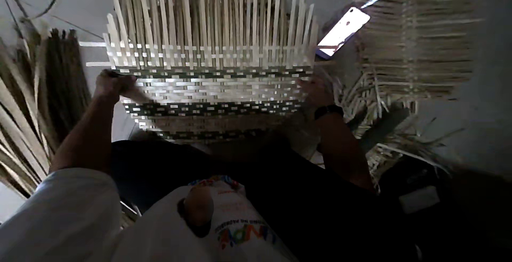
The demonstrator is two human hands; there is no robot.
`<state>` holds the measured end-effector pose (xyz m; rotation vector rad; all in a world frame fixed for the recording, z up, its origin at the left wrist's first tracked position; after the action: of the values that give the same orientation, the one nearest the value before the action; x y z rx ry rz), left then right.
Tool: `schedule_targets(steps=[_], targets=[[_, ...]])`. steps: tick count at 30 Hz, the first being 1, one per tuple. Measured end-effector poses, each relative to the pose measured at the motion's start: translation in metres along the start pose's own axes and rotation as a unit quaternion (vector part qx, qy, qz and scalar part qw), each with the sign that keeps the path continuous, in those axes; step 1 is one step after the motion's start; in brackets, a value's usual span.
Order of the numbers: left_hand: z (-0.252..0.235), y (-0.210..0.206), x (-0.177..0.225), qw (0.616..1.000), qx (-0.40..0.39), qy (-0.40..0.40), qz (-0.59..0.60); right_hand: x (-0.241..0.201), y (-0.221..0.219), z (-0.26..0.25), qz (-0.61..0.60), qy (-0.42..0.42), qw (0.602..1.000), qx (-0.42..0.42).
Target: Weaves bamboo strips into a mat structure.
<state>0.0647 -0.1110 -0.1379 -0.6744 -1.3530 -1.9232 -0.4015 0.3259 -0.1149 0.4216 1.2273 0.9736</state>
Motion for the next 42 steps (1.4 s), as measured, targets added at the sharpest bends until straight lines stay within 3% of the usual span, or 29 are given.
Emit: schedule_targets(steps=[5,12,16,20,24,32,39,42], targets=[[-0.003,0.010,0.005,1.000,-0.011,-0.007,-0.012,-0.005,0.004,-0.007,-0.018,-0.009,1.000,0.006],[0.032,0.037,0.066,0.996,-0.012,-0.041,-0.082,-0.003,0.023,0.000,-0.034,-0.004,0.999,-0.005],[0.030,0.032,0.082,0.995,-0.008,-0.058,-0.075,-0.021,0.034,-0.002,-0.066,-0.033,0.997,0.023],[0.005,0.002,0.066,0.997,-0.022,-0.046,-0.062,-0.006,0.020,-0.031,-0.072,-0.034,0.997,0.024],[-0.013,-0.029,0.026,0.997,-0.049,0.018,-0.059,0.018,-0.004,-0.033,-0.020,-0.011,0.999,0.024],[-0.006,-0.026,0.032,0.995,-0.063,0.039,-0.074,0.032,-0.005,-0.041,-0.016,-0.002,1.000,-0.001],[-0.015,-0.020,0.031,0.994,-0.047,-0.028,-0.091,0.034,-0.010,-0.025,-0.100,0.064,0.992,0.048],[-0.027,-0.019,0.017,0.995,-0.048,-0.037,-0.085,0.036,-0.009,-0.023,-0.110,0.050,0.991,0.052]])
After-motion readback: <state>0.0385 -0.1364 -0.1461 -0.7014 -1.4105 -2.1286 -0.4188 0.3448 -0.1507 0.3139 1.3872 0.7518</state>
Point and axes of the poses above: each hand's wrist, its own z-axis away from the middle knuckle, its own y-axis out of the back of the hand, x = y × z, the point moved 2 cm from there along -z, towards the middle knuckle, and after that the axes turned 13 degrees about x, right-handed, at the moved point
